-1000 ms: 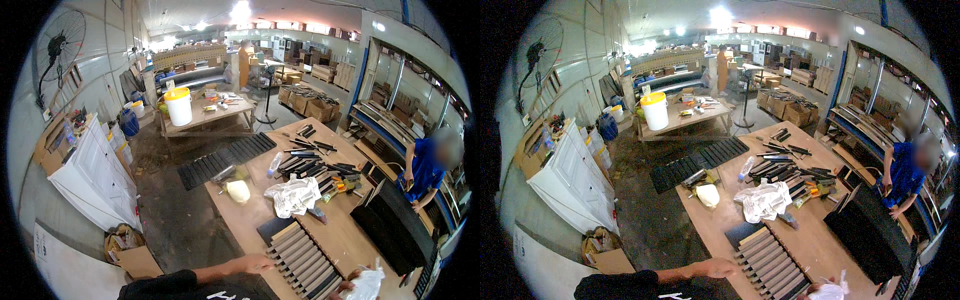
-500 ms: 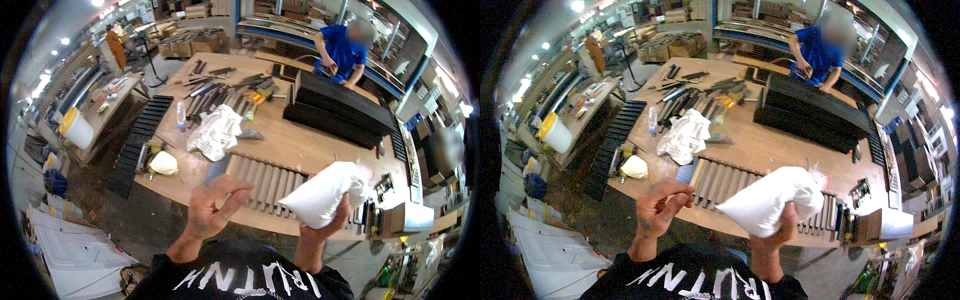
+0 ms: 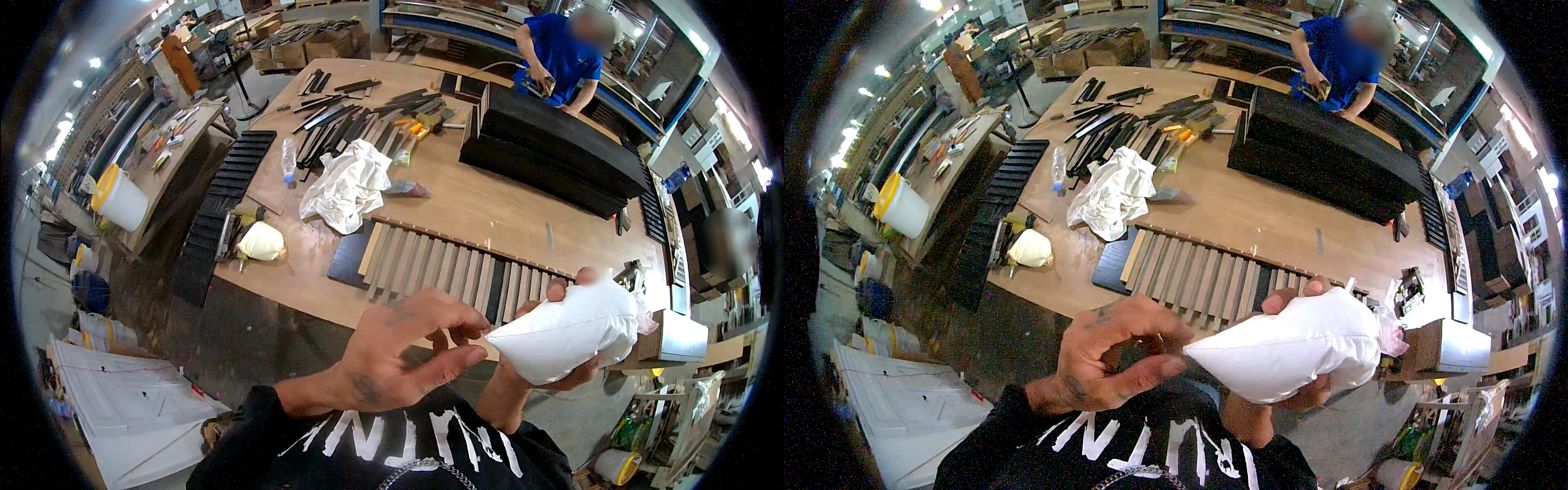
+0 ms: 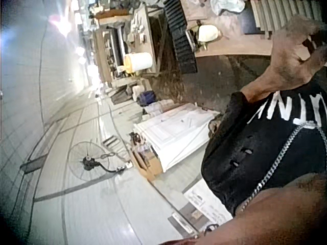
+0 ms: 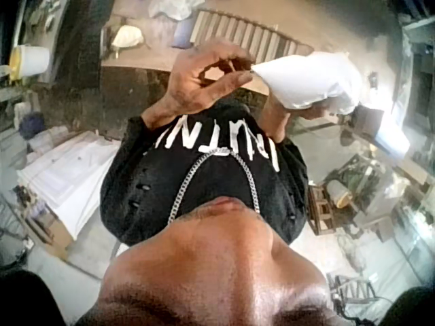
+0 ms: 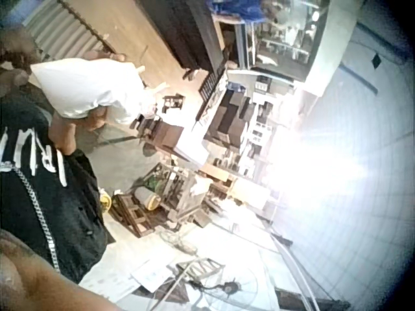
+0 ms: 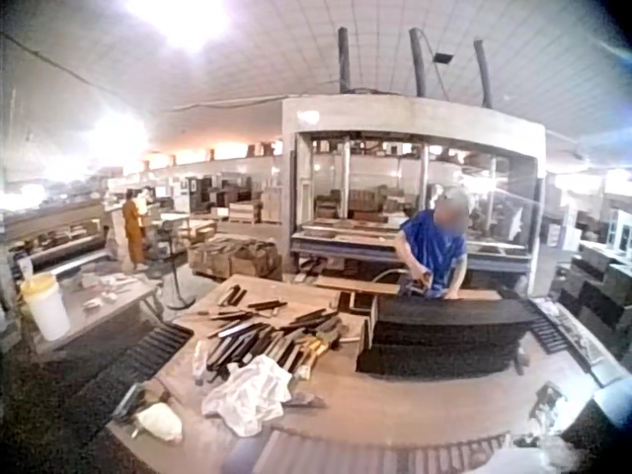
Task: The person applies a white adhesive from a squeeze bag onto a wooden slatted structure on a workbench. They then use a white cloth to wipe the surface and handle a black rectangular object.
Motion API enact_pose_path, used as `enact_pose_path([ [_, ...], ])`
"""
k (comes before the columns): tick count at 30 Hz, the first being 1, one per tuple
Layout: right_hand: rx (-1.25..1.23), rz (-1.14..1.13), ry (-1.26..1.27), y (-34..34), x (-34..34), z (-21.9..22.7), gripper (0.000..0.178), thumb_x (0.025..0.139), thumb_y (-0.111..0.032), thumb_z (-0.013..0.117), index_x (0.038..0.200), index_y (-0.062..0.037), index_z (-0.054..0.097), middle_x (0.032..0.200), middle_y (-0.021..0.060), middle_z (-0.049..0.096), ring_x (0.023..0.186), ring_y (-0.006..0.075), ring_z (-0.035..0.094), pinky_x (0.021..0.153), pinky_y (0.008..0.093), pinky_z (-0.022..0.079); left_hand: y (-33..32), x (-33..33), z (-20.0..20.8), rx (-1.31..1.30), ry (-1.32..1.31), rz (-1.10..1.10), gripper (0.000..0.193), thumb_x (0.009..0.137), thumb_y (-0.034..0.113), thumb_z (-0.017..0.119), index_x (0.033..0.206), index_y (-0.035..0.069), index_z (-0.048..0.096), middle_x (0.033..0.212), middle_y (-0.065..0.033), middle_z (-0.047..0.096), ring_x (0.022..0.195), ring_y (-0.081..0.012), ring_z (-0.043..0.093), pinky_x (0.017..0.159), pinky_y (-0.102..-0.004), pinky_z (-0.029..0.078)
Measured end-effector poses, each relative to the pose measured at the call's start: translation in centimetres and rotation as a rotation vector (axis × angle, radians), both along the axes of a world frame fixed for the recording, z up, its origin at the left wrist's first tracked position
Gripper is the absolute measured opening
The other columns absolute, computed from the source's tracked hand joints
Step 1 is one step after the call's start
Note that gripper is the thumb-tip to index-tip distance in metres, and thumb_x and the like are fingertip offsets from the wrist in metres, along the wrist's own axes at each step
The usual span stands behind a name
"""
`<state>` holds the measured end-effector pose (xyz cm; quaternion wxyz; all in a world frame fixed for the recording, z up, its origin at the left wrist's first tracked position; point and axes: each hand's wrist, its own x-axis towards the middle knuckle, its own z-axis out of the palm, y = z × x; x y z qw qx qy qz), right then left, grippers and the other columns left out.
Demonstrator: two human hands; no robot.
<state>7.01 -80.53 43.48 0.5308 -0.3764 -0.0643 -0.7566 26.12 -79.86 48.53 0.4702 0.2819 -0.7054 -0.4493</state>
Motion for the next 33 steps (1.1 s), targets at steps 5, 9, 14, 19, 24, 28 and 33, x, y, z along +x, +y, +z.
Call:
enact_pose_path([
  [5,-0.029,0.05,-0.1,-0.2,1.0,1.1,0.076,0.074,-0.025,0.068,0.128,-0.0037,0.019,0.119,0.0249,0.038,0.098,0.0406,0.052,0.072,0.0494,0.055,0.4,-0.3,0.3,0.021,-0.01,-0.013,0.02,0.081,0.008,0.067,0.097,-0.001,0.061,0.09,-0.011,0.064,0.075,-0.0182,0.06,0.065,-0.0288,0.048],
  [9,-0.038,0.006,-0.057,0.1,0.6,0.2,0.077,0.077,-0.027,0.064,0.132,-0.0004,0.018,0.127,0.0211,0.03,0.103,0.0377,0.046,0.07,0.0497,0.055,0.5,-0.3,0.0,-0.031,-0.054,-0.011,0.017,0.081,0.007,0.066,0.095,-0.001,0.061,0.088,-0.0109,0.064,0.074,-0.0184,0.06,0.066,-0.0288,0.048],
  [14,-0.001,-0.011,-0.046,0.5,0.1,-0.7,0.078,0.076,-0.027,0.065,0.132,0.0016,0.018,0.13,0.0191,0.027,0.105,0.0349,0.043,0.072,0.0497,0.055,0.6,-0.7,-0.7,-0.031,-0.044,0.002,0.015,0.082,0.008,0.064,0.094,0.0,0.06,0.085,-0.0107,0.062,0.072,-0.0187,0.06,0.063,-0.0283,0.048],
  [19,0.097,0.04,-0.077,0.4,-0.2,-0.7,0.083,0.075,-0.032,0.07,0.133,-0.0021,0.018,0.123,0.0246,0.037,0.104,0.042,0.05,0.08,0.0533,0.051,0.1,-1.5,-0.1,-0.157,-0.048,-0.004,0.013,0.079,0.002,0.063,0.091,-0.001,0.058,0.078,-0.0108,0.059,0.068,-0.024,0.059,0.06,-0.0308,0.048],
  [24,0.516,-0.238,0.066,1.1,0.2,-4.9,0.089,0.079,-0.067,0.047,0.138,-0.0044,0.023,0.128,0.0227,0.043,0.109,0.0357,0.052,0.091,0.0466,0.046,-2.4,-4.0,-1.1,-0.462,-0.22,0.034,0.018,0.075,0.006,0.061,0.09,0.0,0.054,0.085,-0.0116,0.053,0.079,-0.0257,0.055,0.068,-0.0347,0.047],
  [28,1.003,-0.214,0.078,3.2,0.8,-7.7,0.08,0.084,-0.068,0.035,0.134,-0.005,0.033,0.126,0.0143,0.048,0.112,0.0281,0.05,0.096,0.0424,0.041,-2.4,-5.4,-4.8,-0.479,-0.467,-0.002,0.02,0.076,0.014,0.06,0.089,-0.001,0.054,0.084,-0.0109,0.053,0.085,-0.025,0.054,0.073,-0.033,0.047],
  [33,0.92,-0.03,-0.036,2.8,-2.3,-13.4,0.071,0.081,-0.047,0.052,0.133,-0.0037,0.034,0.124,0.0173,0.051,0.11,0.0312,0.053,0.096,0.0431,0.042,-2.3,-5.5,-6.0,-0.463,-0.584,0.054,0.017,0.076,0.014,0.06,0.087,0.0,0.055,0.084,-0.0111,0.055,0.08,-0.0255,0.055,0.07,-0.0349,0.048],
])
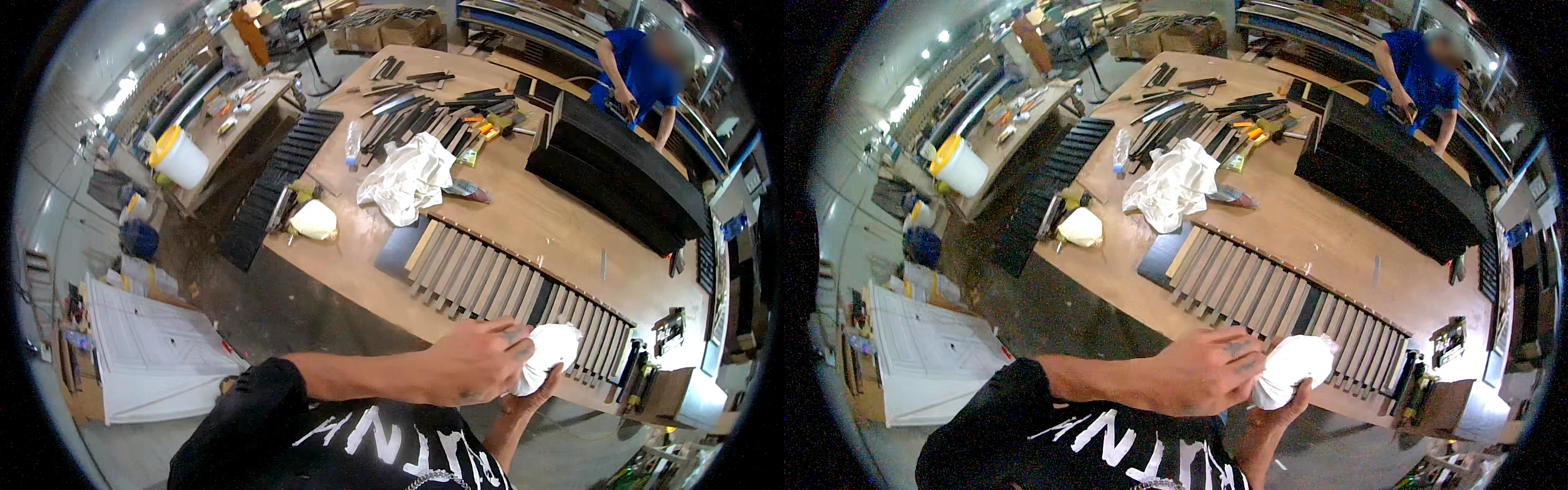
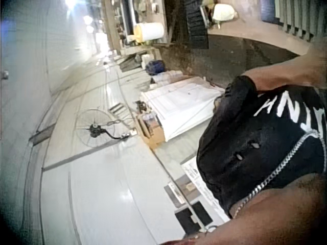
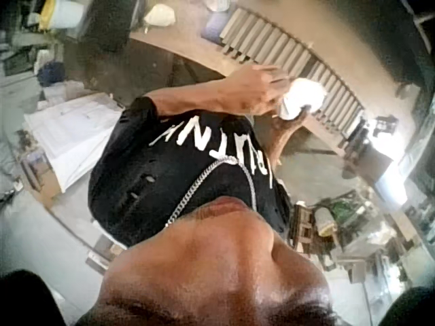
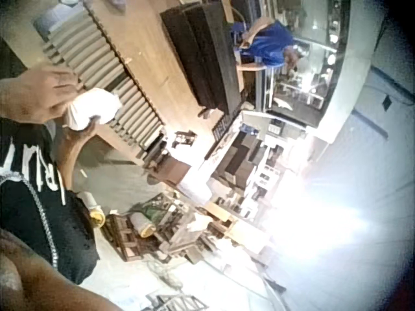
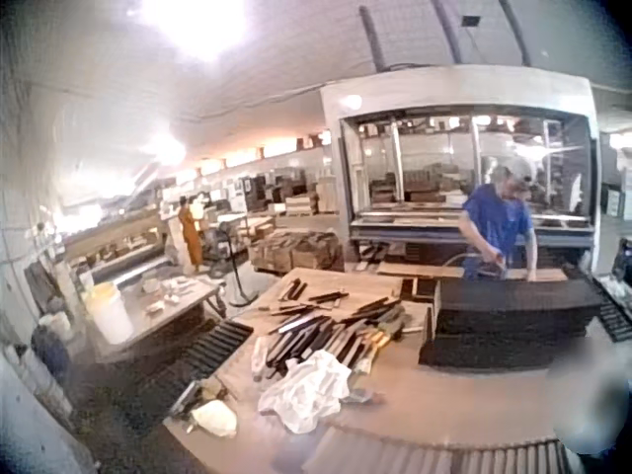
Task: The person applies a white adhesive from a squeeze bag onto a wooden slatted structure on a workbench. They then use a white cloth to wipe the surface and handle a black rectangular object.
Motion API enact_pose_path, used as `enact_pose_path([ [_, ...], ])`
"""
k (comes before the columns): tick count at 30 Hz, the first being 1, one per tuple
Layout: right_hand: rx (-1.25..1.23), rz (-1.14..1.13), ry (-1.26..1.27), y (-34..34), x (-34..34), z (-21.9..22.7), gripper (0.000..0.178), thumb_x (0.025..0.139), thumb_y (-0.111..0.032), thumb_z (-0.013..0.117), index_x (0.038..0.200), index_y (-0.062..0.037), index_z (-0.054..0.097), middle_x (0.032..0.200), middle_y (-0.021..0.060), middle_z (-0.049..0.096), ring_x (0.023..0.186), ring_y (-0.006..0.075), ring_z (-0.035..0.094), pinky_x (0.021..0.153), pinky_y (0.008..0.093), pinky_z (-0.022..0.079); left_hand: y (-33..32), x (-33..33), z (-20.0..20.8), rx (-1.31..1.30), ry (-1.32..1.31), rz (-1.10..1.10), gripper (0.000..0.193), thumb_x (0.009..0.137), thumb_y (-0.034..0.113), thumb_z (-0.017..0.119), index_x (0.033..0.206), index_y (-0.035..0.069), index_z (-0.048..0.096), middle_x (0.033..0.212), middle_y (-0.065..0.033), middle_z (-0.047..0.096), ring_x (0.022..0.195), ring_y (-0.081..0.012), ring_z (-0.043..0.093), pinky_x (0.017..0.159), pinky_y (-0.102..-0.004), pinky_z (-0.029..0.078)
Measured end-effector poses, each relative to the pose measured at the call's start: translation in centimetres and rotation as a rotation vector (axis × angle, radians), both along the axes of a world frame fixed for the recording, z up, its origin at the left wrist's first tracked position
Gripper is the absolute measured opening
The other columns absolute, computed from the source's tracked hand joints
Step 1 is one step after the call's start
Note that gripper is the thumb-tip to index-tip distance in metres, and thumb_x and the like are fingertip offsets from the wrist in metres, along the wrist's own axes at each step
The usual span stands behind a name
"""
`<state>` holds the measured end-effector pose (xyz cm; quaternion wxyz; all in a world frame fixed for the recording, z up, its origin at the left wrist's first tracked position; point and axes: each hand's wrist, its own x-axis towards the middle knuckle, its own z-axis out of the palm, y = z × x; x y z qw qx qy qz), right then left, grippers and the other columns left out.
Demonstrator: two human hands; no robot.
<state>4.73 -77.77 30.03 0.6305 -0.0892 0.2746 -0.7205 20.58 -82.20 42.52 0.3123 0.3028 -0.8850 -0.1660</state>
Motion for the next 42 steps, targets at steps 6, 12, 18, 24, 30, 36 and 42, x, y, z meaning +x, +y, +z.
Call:
enact_pose_path([
  [6,-0.028,-0.054,-0.092,-1.4,-2.3,0.0,0.061,0.081,-0.033,0.059,0.132,-0.0093,0.036,0.121,0.0131,0.053,0.099,0.0287,0.059,0.062,0.0364,0.057,-1.9,2.2,2.6,0.277,0.143,0.11,0.011,0.083,0.013,0.056,0.085,0.002,0.054,0.077,-0.0112,0.054,0.074,-0.0261,0.055,0.066,-0.0361,0.046],
  [12,-0.356,0.02,-0.365,-2.9,0.5,3.3,0.062,0.084,-0.033,0.058,0.136,-0.0127,0.03,0.133,0.0141,0.039,0.105,0.034,0.053,0.067,0.0421,0.058,-5.9,9.7,-2.2,0.533,0.436,0.341,0.01,0.085,0.009,0.058,0.086,-0.001,0.059,0.071,-0.0044,0.057,0.06,-0.0124,0.055,0.052,-0.0266,0.044],
  [18,-0.529,0.046,-0.271,-2.8,5.1,1.5,0.067,0.087,-0.04,0.055,0.14,-0.0178,0.02,0.132,0.0192,0.035,0.103,0.0365,0.053,0.067,0.0478,0.058,-15.3,21.1,-12.5,0.701,0.431,0.593,0.014,0.082,0.012,0.062,0.086,-0.002,0.063,0.066,-0.0036,0.059,0.063,-0.0114,0.057,0.056,-0.0264,0.045],
  [24,-0.259,-0.285,-0.217,-2.1,14.2,-0.3,0.061,0.087,-0.033,0.055,0.138,-0.0161,0.026,0.134,0.0155,0.033,0.1,0.0319,0.051,0.063,0.0395,0.057,-25.5,25.1,-23.8,-0.25,0.136,0.655,0.024,0.08,0.018,0.062,0.097,0.001,0.062,0.089,-0.0185,0.063,0.081,-0.0335,0.059,0.071,-0.0406,0.046],
  [30,-0.185,-0.497,0.192,-1.7,18.0,2.2,0.069,0.083,-0.039,0.058,0.139,-0.0143,0.026,0.135,0.016,0.037,0.094,0.0312,0.053,0.056,0.0362,0.053,-26.1,26.5,-25.7,0.105,0.062,0.429,0.006,0.083,0.008,0.052,0.083,0.002,0.054,0.079,-0.0175,0.057,0.076,-0.0382,0.054,0.065,-0.0466,0.041],
  [36,-0.279,-0.563,0.382,-1.0,19.3,3.1,0.08,0.077,-0.043,0.065,0.139,-0.0129,0.024,0.135,0.015,0.037,0.096,0.0321,0.052,0.056,0.0374,0.053,-24.0,29.6,-23.5,0.103,-0.013,0.474,0.008,0.084,0.008,0.052,0.078,0.002,0.053,0.073,-0.0154,0.056,0.069,-0.0362,0.054,0.061,-0.0436,0.041],
  [42,-0.37,-0.645,0.201,-2.1,19.8,5.5,0.088,0.071,-0.053,0.069,0.139,-0.0207,0.025,0.138,0.0137,0.031,0.099,0.0338,0.049,0.062,0.0422,0.052,-24.8,31.6,-22.8,0.139,-0.028,0.579,0.02,0.08,0.016,0.061,0.069,0.002,0.053,0.065,-0.0144,0.054,0.065,-0.0345,0.054,0.058,-0.0411,0.041],
])
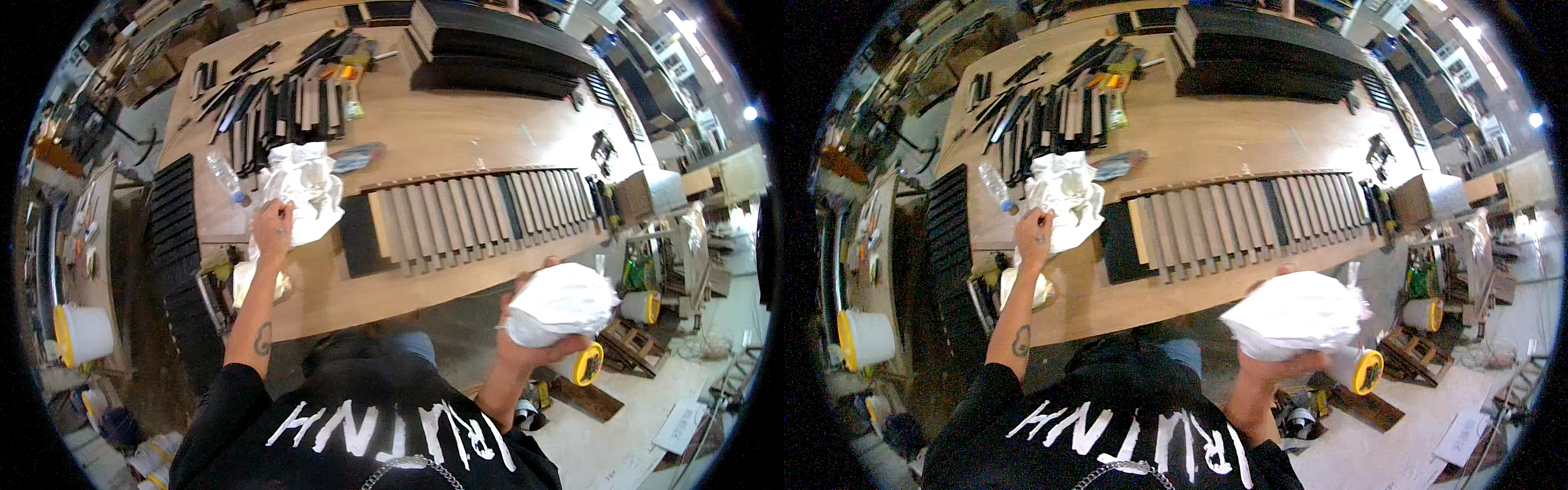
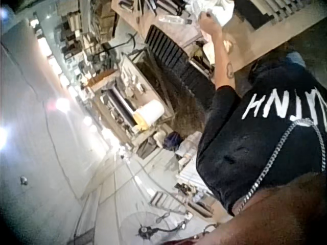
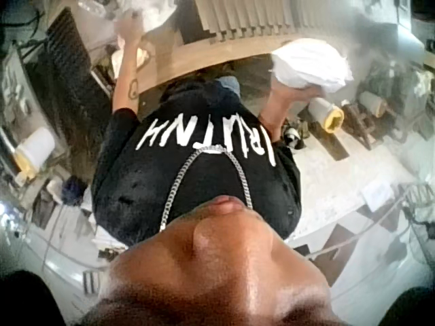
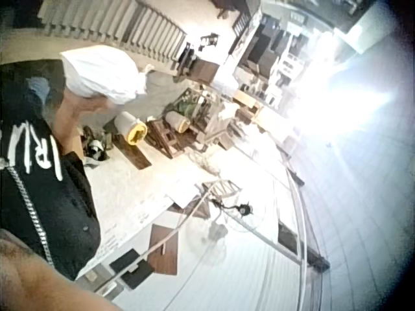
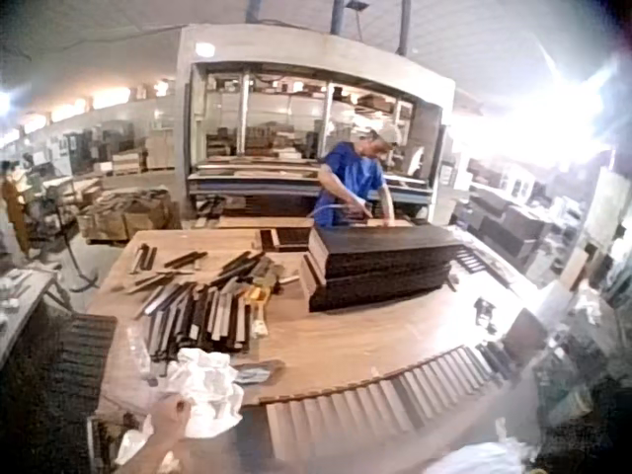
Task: The person applies a white adhesive from a squeeze bag onto a wooden slatted structure on a workbench. They then use a white cloth to wipe the surface and handle a black rectangular object.
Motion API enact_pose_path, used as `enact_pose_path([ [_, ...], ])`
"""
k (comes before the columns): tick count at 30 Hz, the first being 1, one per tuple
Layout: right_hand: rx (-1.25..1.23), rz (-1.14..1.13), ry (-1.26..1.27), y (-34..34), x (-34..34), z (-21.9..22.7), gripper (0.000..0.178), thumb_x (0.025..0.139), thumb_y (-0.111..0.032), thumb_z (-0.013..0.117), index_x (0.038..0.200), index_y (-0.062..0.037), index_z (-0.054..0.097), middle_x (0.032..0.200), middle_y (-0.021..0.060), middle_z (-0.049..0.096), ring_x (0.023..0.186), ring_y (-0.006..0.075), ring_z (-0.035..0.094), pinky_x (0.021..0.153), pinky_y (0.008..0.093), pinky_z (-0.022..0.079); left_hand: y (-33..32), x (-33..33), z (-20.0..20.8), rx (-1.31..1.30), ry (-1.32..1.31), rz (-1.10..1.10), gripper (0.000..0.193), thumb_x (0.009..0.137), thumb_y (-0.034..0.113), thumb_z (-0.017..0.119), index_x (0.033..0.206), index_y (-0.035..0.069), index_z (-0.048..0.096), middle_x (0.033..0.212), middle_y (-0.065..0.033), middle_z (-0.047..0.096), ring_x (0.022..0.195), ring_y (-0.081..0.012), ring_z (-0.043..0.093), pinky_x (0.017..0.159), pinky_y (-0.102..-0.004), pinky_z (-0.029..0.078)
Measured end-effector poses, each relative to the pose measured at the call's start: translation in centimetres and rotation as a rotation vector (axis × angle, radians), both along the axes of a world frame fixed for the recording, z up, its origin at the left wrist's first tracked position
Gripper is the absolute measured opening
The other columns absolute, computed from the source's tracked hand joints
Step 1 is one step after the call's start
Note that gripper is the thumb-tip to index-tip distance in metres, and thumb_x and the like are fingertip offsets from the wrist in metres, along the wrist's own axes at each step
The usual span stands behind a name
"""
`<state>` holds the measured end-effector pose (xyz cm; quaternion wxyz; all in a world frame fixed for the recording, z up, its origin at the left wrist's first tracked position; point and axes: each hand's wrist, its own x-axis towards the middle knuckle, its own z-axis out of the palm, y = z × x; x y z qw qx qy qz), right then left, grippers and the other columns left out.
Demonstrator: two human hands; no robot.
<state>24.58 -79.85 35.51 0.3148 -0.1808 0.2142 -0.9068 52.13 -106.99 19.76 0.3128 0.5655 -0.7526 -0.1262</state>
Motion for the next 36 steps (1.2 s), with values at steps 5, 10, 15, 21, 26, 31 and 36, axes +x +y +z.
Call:
enact_pose_path([
  [5,-0.109,0.224,0.036,-1.0,-0.3,1.7,0.088,0.071,-0.056,0.068,0.138,-0.021,0.022,0.139,0.0149,0.026,0.101,0.0336,0.047,0.059,0.0405,0.053,-1.1,0.2,-0.8,-0.045,0.05,0.02,0.022,0.076,0.018,0.066,0.068,0.002,0.053,0.067,-0.0141,0.059,0.061,-0.0361,0.055,0.055,-0.0432,0.041],
  [10,0.334,0.102,-0.093,0.9,-0.7,-5.3,0.076,0.078,-0.044,0.061,0.138,-0.0105,0.027,0.13,0.0202,0.042,0.11,0.0369,0.051,0.078,0.0518,0.052,-1.3,-1.2,0.2,0.174,-0.275,-0.038,0.009,0.082,0.014,0.056,0.081,0.004,0.057,0.081,-0.0156,0.062,0.075,-0.0349,0.059,0.065,-0.043,0.046],
  [15,0.648,-0.023,-0.167,-2.6,0.0,-9.8,0.063,0.082,-0.029,0.059,0.133,-0.0039,0.034,0.123,0.0153,0.05,0.109,0.0324,0.053,0.093,0.0501,0.044,-4.9,-6.7,0.4,-0.279,-0.113,-0.131,0.029,0.086,0.02,0.053,0.111,0.006,0.056,0.117,-0.0115,0.054,0.108,-0.0305,0.049,0.092,-0.0435,0.036],
  [21,0.743,-0.006,-0.121,-12.1,0.1,-16.1,0.05,0.08,-0.011,0.064,0.125,-0.0006,0.044,0.115,0.0111,0.055,0.102,0.0246,0.056,0.091,0.0396,0.047,-6.1,-7.5,-8.8,-0.055,-0.298,-0.203,0.044,0.088,0.022,0.046,0.129,0.009,0.046,0.135,-0.0111,0.041,0.128,-0.0281,0.031,0.106,-0.0439,0.021],
  [26,0.807,-0.083,0.077,-17.0,0.0,-20.9,0.055,0.073,-0.003,0.071,0.123,-0.0014,0.047,0.114,0.0103,0.056,0.101,0.0232,0.056,0.086,0.0376,0.05,-6.3,-8.1,-8.7,-0.055,-0.295,-0.163,0.047,0.084,0.02,0.053,0.13,0.01,0.046,0.13,-0.0099,0.046,0.123,-0.0276,0.038,0.102,-0.0442,0.027],
  [31,0.889,-0.12,0.152,-19.6,0.8,-22.1,0.057,0.072,-0.005,0.074,0.123,-0.0011,0.047,0.114,0.0109,0.056,0.102,0.0217,0.056,0.086,0.0363,0.05,-6.6,-8.2,-9.4,-0.034,-0.247,-0.147,0.048,0.083,0.02,0.055,0.129,0.008,0.046,0.128,-0.0117,0.047,0.122,-0.0288,0.04,0.102,-0.044,0.028],
  [36,0.914,-0.126,0.271,-20.7,0.9,-22.0,0.06,0.072,-0.012,0.078,0.122,0.0004,0.047,0.113,0.0105,0.056,0.1,0.0214,0.056,0.088,0.0354,0.047,-7.0,-8.2,-9.2,-0.025,-0.24,-0.159,0.049,0.083,0.02,0.056,0.129,0.009,0.046,0.128,-0.0116,0.048,0.121,-0.0283,0.04,0.102,-0.0428,0.029],
])
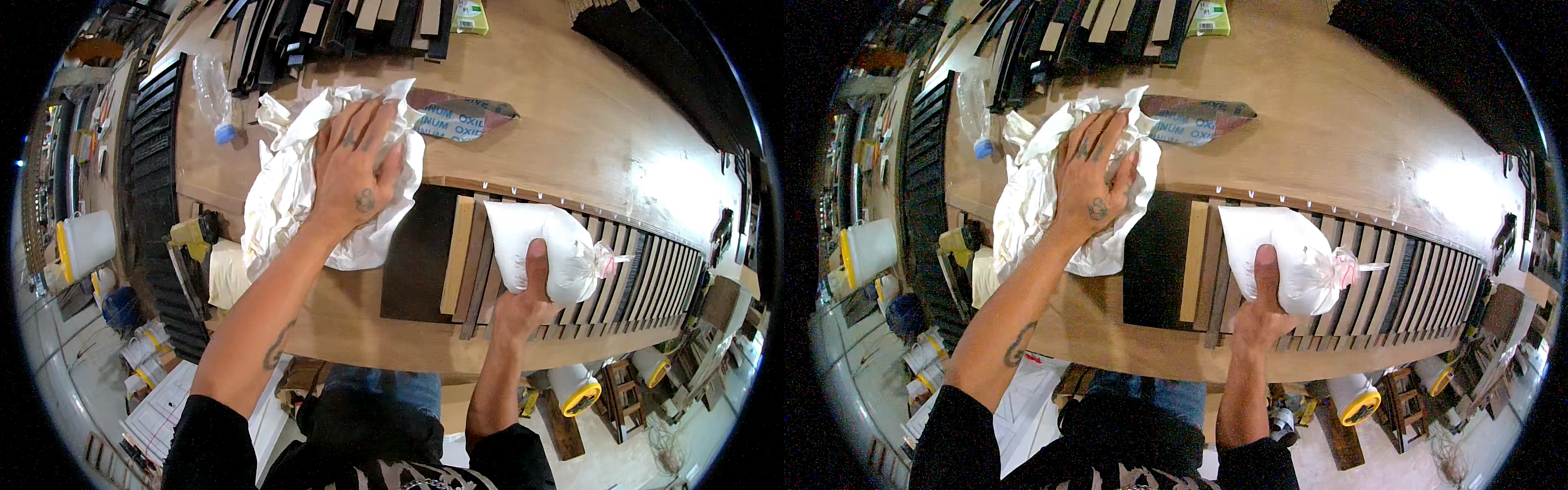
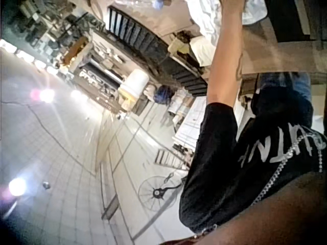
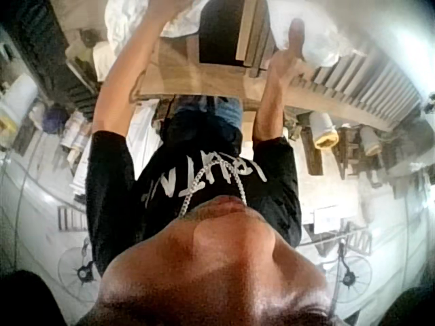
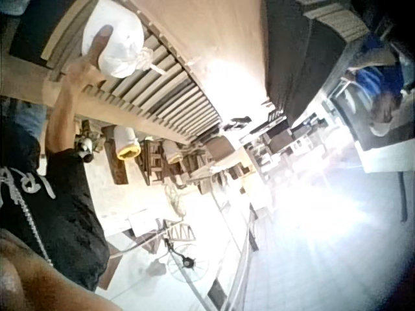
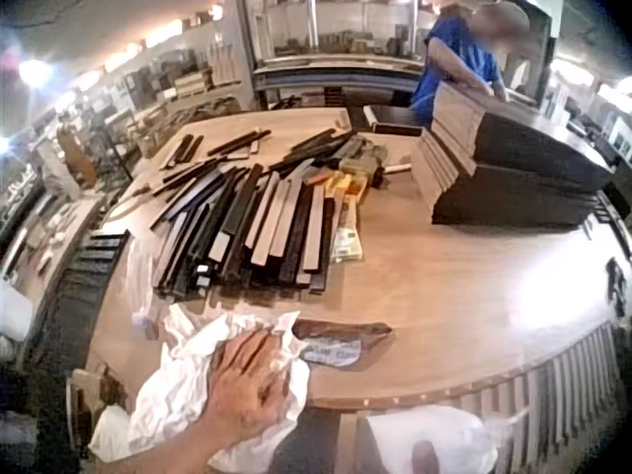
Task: The person applies a white adhesive from a squeeze bag onto a wooden slatted structure on a workbench. They then use a white cloth to wipe the surface and handle a black rectangular object.
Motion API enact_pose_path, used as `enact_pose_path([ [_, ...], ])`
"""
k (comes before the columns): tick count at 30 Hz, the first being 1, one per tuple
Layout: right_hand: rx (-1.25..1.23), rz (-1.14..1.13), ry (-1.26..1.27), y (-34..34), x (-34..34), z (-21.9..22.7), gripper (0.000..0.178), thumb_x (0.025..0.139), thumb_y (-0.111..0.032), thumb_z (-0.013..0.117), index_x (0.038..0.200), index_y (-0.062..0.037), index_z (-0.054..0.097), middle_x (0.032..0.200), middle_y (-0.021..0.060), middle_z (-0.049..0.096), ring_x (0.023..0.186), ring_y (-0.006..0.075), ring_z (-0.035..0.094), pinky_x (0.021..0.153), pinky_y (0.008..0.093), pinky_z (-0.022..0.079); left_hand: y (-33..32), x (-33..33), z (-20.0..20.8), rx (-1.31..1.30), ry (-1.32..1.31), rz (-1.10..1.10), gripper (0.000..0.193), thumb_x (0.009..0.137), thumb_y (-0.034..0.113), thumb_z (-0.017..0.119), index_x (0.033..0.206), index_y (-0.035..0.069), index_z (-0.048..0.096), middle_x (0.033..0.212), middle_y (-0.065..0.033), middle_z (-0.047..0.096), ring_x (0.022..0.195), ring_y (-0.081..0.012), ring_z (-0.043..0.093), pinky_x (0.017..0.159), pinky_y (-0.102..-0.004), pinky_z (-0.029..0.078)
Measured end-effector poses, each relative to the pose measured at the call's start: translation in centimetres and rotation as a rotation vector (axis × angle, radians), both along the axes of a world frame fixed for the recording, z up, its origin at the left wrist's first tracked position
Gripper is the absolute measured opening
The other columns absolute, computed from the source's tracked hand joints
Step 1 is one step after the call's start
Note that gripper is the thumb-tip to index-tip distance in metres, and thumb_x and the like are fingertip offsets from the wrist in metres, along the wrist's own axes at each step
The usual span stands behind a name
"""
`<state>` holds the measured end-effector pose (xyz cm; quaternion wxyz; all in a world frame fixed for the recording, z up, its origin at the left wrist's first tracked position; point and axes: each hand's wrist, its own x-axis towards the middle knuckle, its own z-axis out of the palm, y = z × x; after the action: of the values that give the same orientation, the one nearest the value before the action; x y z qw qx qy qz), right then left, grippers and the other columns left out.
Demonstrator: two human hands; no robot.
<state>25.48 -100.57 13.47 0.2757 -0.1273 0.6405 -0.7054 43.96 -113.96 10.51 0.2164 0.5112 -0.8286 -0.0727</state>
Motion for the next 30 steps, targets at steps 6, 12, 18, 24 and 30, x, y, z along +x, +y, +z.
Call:
enact_pose_path([
  [6,0.013,0.048,0.097,0.0,-0.4,-0.7,0.059,0.073,-0.013,0.077,0.121,0.0012,0.048,0.113,0.011,0.056,0.1,0.0204,0.056,0.089,0.0354,0.045,0.0,0.0,-0.1,-0.009,0.0,0.011,0.049,0.083,0.021,0.056,0.129,0.009,0.047,0.127,-0.0115,0.048,0.12,-0.0283,0.041,0.101,-0.0427,0.029],
  [12,0.131,0.053,0.142,-0.3,-0.3,-0.7,0.056,0.074,-0.013,0.076,0.12,0.0017,0.048,0.112,0.0115,0.057,0.099,0.0196,0.056,0.088,0.0344,0.046,-0.1,0.1,-0.5,0.007,0.023,0.01,0.049,0.082,0.021,0.057,0.128,0.008,0.048,0.127,-0.0117,0.049,0.12,-0.0285,0.042,0.101,-0.0424,0.03],
  [18,0.058,0.042,0.114,-0.1,-0.4,-0.2,0.053,0.074,-0.008,0.075,0.119,0.0016,0.048,0.11,0.0113,0.058,0.097,0.0203,0.057,0.087,0.0339,0.047,-0.1,0.1,0.0,-0.008,0.011,0.001,0.05,0.082,0.021,0.056,0.128,0.007,0.047,0.127,-0.0127,0.048,0.12,-0.0289,0.041,0.101,-0.0423,0.029],
  [24,0.035,-0.009,0.038,0.2,-0.1,-0.3,0.052,0.074,-0.005,0.074,0.119,0.0005,0.048,0.109,0.0107,0.058,0.096,0.0199,0.058,0.086,0.0343,0.048,-0.1,0.1,-0.6,-0.042,0.034,0.003,0.048,0.078,0.02,0.058,0.124,0.007,0.049,0.123,-0.012,0.051,0.119,-0.0287,0.042,0.099,-0.0438,0.031],
  [30,0.047,0.022,0.045,1.0,-0.1,0.3,0.047,0.073,-0.001,0.073,0.116,0.0006,0.052,0.108,0.0099,0.059,0.095,0.0187,0.057,0.082,0.032,0.05,-0.1,0.2,-0.3,-0.02,0.045,-0.018,0.05,0.08,0.018,0.058,0.128,0.007,0.047,0.126,-0.0119,0.049,0.119,-0.0293,0.042,0.101,-0.0428,0.03],
])
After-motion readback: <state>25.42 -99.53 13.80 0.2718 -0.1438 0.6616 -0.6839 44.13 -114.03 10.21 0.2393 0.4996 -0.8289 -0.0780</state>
